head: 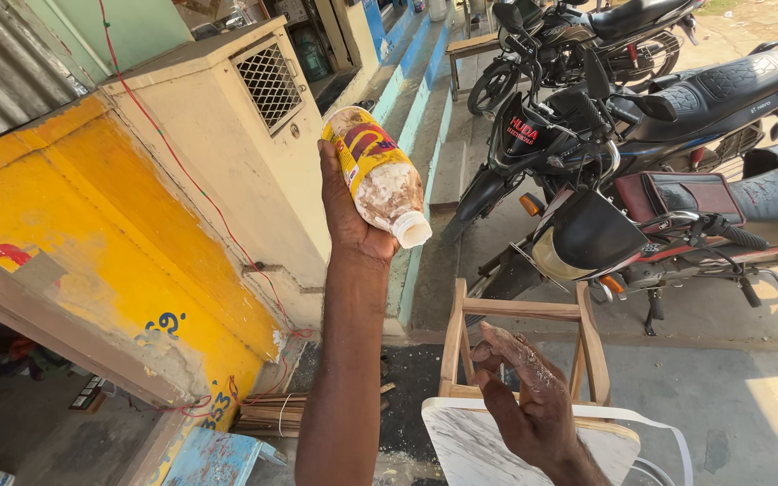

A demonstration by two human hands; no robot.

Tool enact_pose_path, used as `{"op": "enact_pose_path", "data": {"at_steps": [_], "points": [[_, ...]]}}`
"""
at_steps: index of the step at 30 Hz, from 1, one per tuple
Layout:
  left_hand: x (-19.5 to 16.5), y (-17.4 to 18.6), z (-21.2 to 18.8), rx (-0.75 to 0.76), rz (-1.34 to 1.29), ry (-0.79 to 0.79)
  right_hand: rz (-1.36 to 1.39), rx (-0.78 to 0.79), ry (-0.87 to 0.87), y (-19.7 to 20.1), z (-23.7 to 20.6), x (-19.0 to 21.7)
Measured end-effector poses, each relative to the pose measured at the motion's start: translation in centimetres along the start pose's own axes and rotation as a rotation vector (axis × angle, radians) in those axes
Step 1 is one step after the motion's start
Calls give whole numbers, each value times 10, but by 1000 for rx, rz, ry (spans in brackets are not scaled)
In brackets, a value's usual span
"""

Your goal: The person attaches white edge banding tape along the edge of a wooden chair frame, pressing and aligning the tape by hand. They then apply glue from a plastic bottle along the taped edge and press the tape down onto the frame.

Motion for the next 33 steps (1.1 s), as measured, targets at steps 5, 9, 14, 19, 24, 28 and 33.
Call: {"op": "enact_pose_path", "data": {"at_steps": [5,9,14,19,24,28,33], "points": [[0,-12,-22,-71,185,-190,-70,40,23,-10,19,3],[6,-18,-35,-4,302,-236,-205,28,56,-17,32,-8],[14,-21,-39,8,530,-323,-254,50,90,-24,40,-26],[18,-14,-39,-3,481,-263,-309,48,103,-21,48,-36],[34,-6,-37,-27,497,-233,-455,97,49,-24,61,-50],[50,-1,-44,55,534,-244,-376,69,-60,-28,70,-66],[57,4,-53,95,706,-280,-4,26,-173,-35,61,-82]]}}
Point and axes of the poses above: each hand's wrist, its own z-axis towards the middle knuckle, its own y-axis out of the back of the hand, x = y × z, the point moved 3 cm from there along z, towards the middle knuckle, and after that the axes turned 9 degrees about z, right-handed, at the moved point
